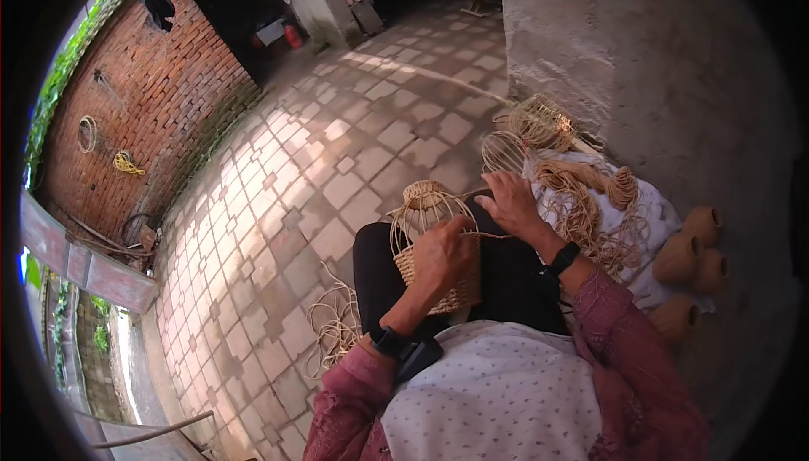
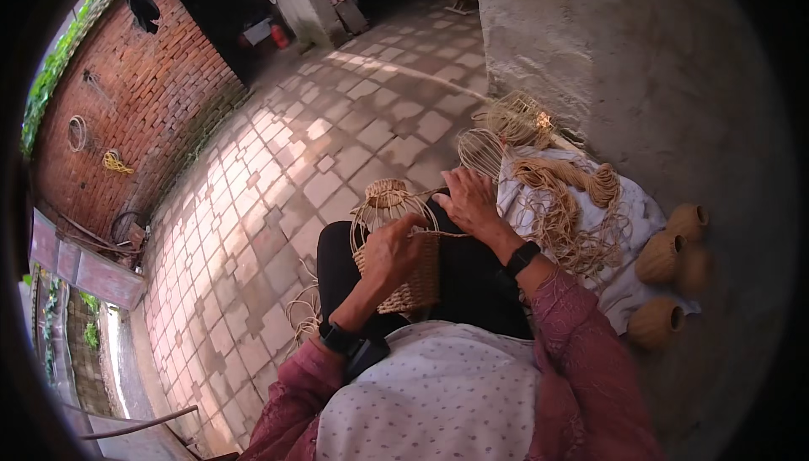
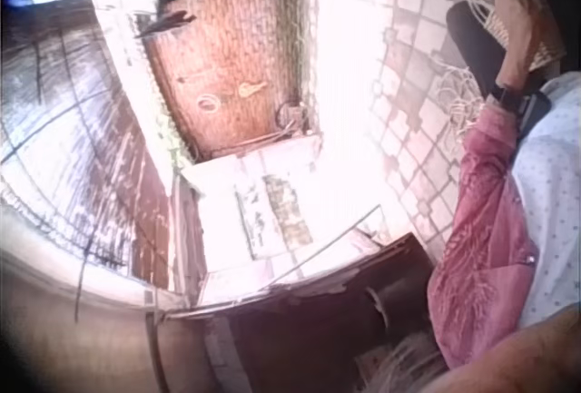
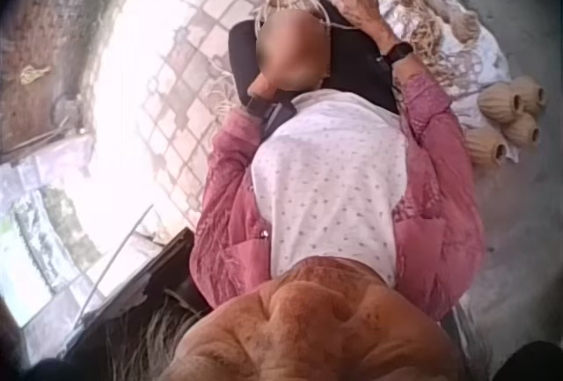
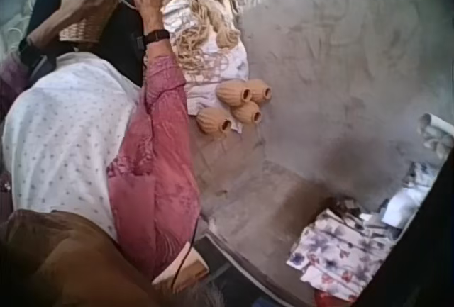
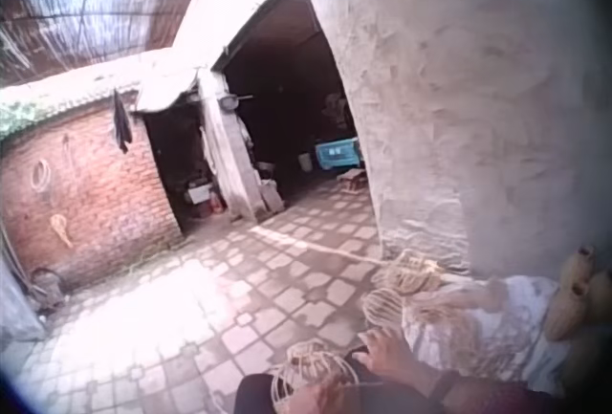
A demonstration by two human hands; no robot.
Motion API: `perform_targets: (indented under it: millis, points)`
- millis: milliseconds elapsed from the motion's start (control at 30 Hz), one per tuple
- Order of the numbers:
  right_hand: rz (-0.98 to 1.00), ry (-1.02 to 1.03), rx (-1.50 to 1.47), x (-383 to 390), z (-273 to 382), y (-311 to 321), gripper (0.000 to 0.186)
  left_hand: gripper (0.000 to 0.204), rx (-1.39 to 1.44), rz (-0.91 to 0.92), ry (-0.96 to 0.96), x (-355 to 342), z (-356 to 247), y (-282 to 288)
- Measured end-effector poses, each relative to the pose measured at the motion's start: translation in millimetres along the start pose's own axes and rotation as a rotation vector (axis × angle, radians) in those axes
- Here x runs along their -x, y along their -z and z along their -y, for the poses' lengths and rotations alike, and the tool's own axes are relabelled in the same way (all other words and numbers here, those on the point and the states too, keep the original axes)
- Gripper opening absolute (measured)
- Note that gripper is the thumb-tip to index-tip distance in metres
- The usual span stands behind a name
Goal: Weaving a small wicker or rattan basket by hand.
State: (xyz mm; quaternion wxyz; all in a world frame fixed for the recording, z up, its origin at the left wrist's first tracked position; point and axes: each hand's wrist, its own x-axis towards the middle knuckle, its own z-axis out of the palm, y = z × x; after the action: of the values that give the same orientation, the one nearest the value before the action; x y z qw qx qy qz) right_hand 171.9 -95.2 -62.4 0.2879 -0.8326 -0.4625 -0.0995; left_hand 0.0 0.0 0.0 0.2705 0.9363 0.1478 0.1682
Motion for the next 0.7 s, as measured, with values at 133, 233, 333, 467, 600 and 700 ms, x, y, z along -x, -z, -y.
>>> perform_targets:
  millis: [133, 233, 333, 467, 600, 700]
  points:
    - [-0.035, 0.201, -0.057, -12.9, 19.1, -17.9, 0.026, 0.021, 0.013, -0.023, -0.019, -1.0, 3.8, 2.2]
    - [0.018, 0.234, -0.152, 16.6, -1.3, 0.6, 0.019, 0.021, 0.065, -0.026, -0.005, 7.7, -1.6, -0.8]
    - [-0.003, 0.161, -0.014, 61.1, -60.0, 21.2, 0.01, 0.02, 0.071, -0.045, -0.006, 3.3, 4.9, 1.5]
    - [-0.049, -0.033, 0.254, 133.3, -141.8, 65.1, 0.011, 0.019, 0.035, -0.042, -0.01, 2.0, 1.4, 1.2]
    - [0.172, -0.847, 0.684, 217.0, -249.4, 98.2, 0.023, 0.02, 0.072, -0.015, 0.04, -3.2, 4.2, 3.5]
    - [0.038, -0.906, 0.503, 227.7, -267.3, 91.9, 0.028, 0.02, 0.045, -0.057, -0.011, -5.6, 4.2, -1.5]
